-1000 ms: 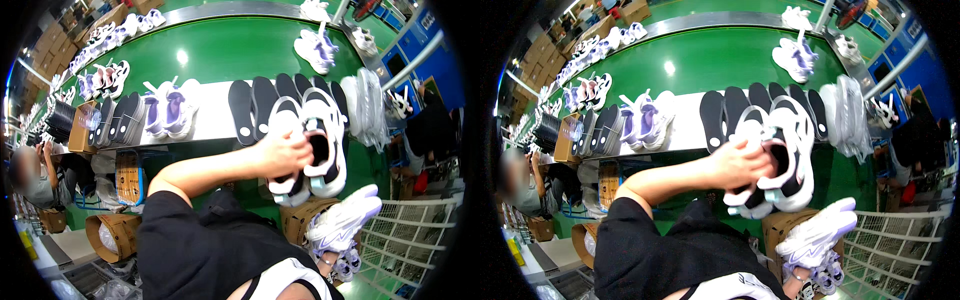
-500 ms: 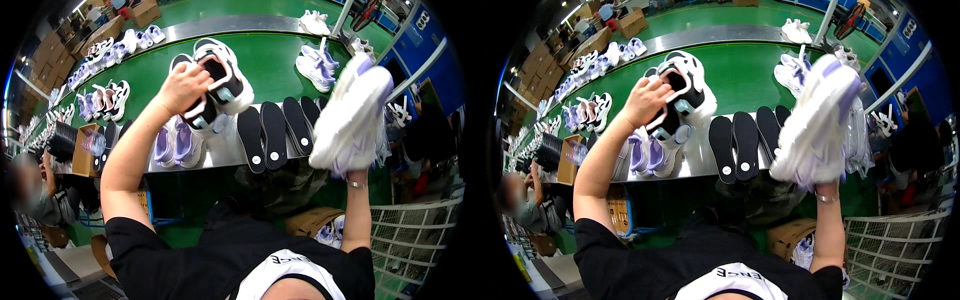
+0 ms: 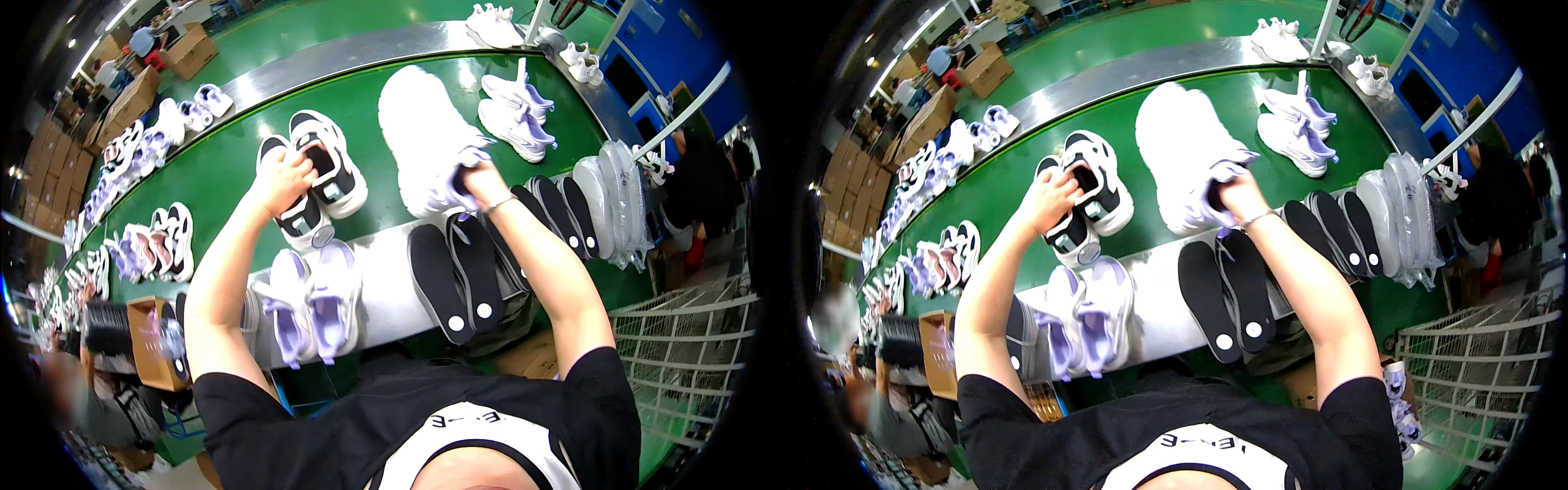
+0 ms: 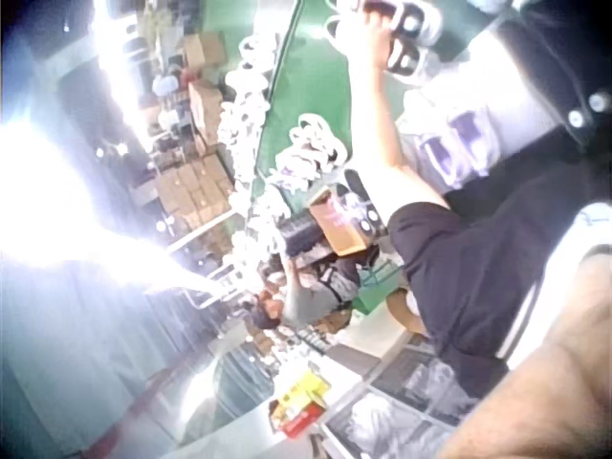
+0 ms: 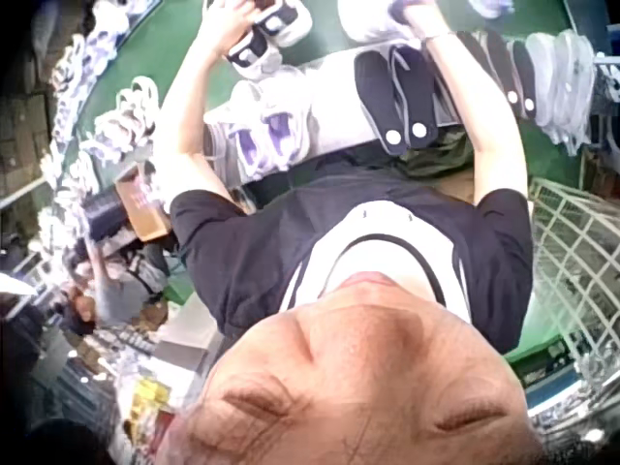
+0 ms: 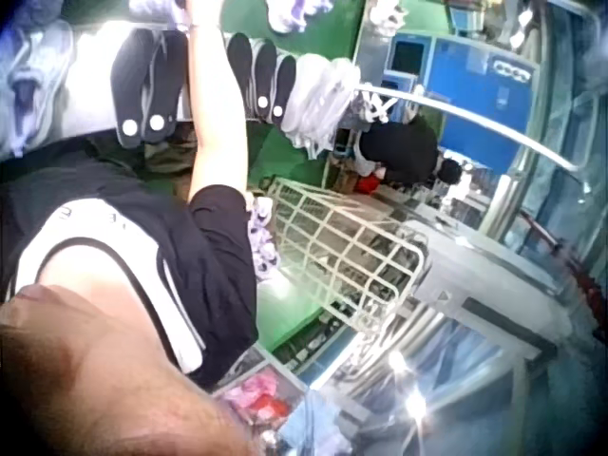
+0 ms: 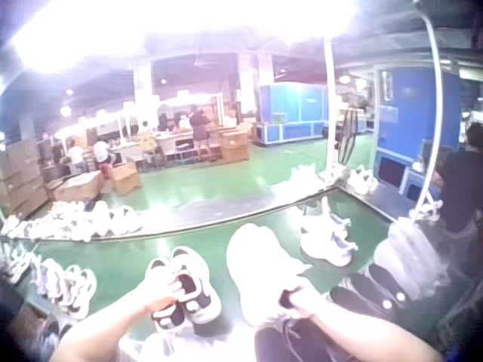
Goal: The person takes several white insoles from a shelf, walks to a conveyor belt, and inserts a matching insole into each of the purple and black sneakers before moving to a bin and transferring more sneakers back to the conveyor belt.
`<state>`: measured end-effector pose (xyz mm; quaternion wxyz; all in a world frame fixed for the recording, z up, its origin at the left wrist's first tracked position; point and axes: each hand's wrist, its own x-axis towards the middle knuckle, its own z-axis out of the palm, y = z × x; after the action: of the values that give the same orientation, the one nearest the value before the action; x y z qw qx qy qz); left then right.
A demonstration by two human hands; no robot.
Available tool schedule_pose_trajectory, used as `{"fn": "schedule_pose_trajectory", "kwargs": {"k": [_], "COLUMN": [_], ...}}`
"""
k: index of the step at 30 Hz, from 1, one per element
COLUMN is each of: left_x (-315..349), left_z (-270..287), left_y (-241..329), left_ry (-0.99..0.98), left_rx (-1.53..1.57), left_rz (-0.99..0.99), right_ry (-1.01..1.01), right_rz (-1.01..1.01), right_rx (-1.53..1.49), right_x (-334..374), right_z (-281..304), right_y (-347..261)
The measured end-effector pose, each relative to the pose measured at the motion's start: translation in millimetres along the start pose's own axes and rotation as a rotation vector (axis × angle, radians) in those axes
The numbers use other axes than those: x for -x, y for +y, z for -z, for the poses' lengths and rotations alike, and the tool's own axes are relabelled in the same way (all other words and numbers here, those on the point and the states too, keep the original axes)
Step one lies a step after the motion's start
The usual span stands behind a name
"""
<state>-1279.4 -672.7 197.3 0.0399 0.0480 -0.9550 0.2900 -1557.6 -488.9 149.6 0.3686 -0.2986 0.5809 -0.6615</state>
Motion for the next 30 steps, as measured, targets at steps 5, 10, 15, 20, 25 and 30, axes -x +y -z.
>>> {"fn": "schedule_pose_trajectory", "kwargs": {"k": [5,10,15,20,25,30], "left_x": [12,58,49,15,-17,-103], "left_z": [-65,-114,-101,-65,-22,42], "left_y": [-25,-27,-25,-29,-16,52], "left_ry": [-0.081,-0.252,-0.322,-0.301,-0.119,-0.133], "left_rx": [0.061,0.104,0.400,0.638,0.657,0.616], "left_rz": [-0.099,-0.041,0.086,0.140,0.101,-0.133], "right_ry": [0.209,0.045,0.004,0.134,0.163,0.589], "right_rz": [-0.226,-0.351,0.057,0.564,0.430,0.036], "right_rx": [1.007,1.286,1.472,1.205,1.077,0.988], "right_x": [-87,-83,-60,3,131,292], "right_z": [-48,-118,-97,-55,25,143], "right_y": [78,52,68,66,-13,24]}}
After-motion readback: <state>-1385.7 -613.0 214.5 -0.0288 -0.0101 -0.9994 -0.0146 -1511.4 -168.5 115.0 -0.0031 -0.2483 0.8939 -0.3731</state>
